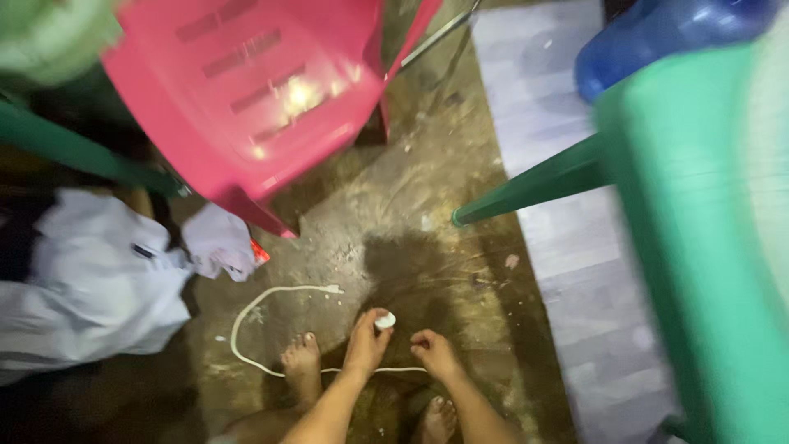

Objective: The person disassembles a white table fan on a green table. They remove the front grille, unscrew the central cap, detach the fan blades, and remove the rear grille and motor housing components.

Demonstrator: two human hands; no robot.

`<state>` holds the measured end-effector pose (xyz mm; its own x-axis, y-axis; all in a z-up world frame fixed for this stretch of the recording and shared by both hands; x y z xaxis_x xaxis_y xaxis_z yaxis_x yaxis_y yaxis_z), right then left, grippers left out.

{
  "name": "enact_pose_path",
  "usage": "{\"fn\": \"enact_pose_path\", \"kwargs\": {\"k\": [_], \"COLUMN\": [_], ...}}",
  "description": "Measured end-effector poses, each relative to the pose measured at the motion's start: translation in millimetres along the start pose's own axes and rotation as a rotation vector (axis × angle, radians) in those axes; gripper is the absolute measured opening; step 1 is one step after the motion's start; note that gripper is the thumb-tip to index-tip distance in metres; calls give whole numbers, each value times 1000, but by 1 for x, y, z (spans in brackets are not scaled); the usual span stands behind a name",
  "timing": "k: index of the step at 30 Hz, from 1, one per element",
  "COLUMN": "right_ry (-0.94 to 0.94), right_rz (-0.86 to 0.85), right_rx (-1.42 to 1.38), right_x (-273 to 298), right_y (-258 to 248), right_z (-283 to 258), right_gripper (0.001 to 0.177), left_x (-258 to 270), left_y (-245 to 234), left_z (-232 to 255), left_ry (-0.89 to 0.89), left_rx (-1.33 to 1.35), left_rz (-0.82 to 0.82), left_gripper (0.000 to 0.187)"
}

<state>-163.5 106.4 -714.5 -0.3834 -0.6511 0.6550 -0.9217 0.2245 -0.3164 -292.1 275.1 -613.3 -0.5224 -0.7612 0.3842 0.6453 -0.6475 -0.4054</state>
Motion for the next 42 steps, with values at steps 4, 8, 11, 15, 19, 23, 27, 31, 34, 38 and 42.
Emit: {"fn": "enact_pose_path", "kwargs": {"k": [4, 8, 11, 15, 19, 23, 27, 31, 34, 38, 42], "right_ry": [111, 144, 193, 261, 173, 187, 74, 147, 192, 125, 149], "right_rz": [26, 64, 169, 281, 435, 548, 685, 752, 782, 858, 970], "right_rx": [-42, -155, -182, -253, -401, -477, -637, -622, -710, -809, -875], "right_x": [91, 198, 289, 383, 453, 498, 536, 569, 586, 583, 583], "right_y": [-45, -104, -158, -204, -232, -265, -299, -320, -324, -325, -323], "right_z": [-50, -124, -177, -237, -273, -289, -284, -265, -250, -232, -219], "right_gripper": [28, 26, 25, 24, 24, 27, 27, 26, 24, 24, 23], "left_x": [54, 104, 137, 171, 196, 205, 207, 187, 173, 140, 127], "left_y": [-48, -84, -95, -107, -93, -66, -34, 12, 46, 83, 131], "left_z": [141, 257, 344, 445, 518, 566, 590, 592, 607, 636, 648], "left_ry": [-9, -97, -23, 69, 207, 465, 613, 335, 183, 269, 483], "left_rx": [59, 82, 128, 252, 124, 57, 157, 235, 438, 315, -68], "left_rz": [-88, -244, -343, -491, -607, -628, -607, -750, -857, -924, -959], "left_gripper": [38, 37, 39, 38, 38, 33, 24, 26, 34, 38, 40]}}
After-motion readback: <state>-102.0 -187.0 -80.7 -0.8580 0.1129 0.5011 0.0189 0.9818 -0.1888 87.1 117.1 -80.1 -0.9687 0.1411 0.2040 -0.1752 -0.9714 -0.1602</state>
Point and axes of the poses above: each hand's wrist, its own x-axis away from the middle knuckle, its own y-axis out of the palm, z = x × y, the point moved 7 cm from there along -x, towards the middle knuckle
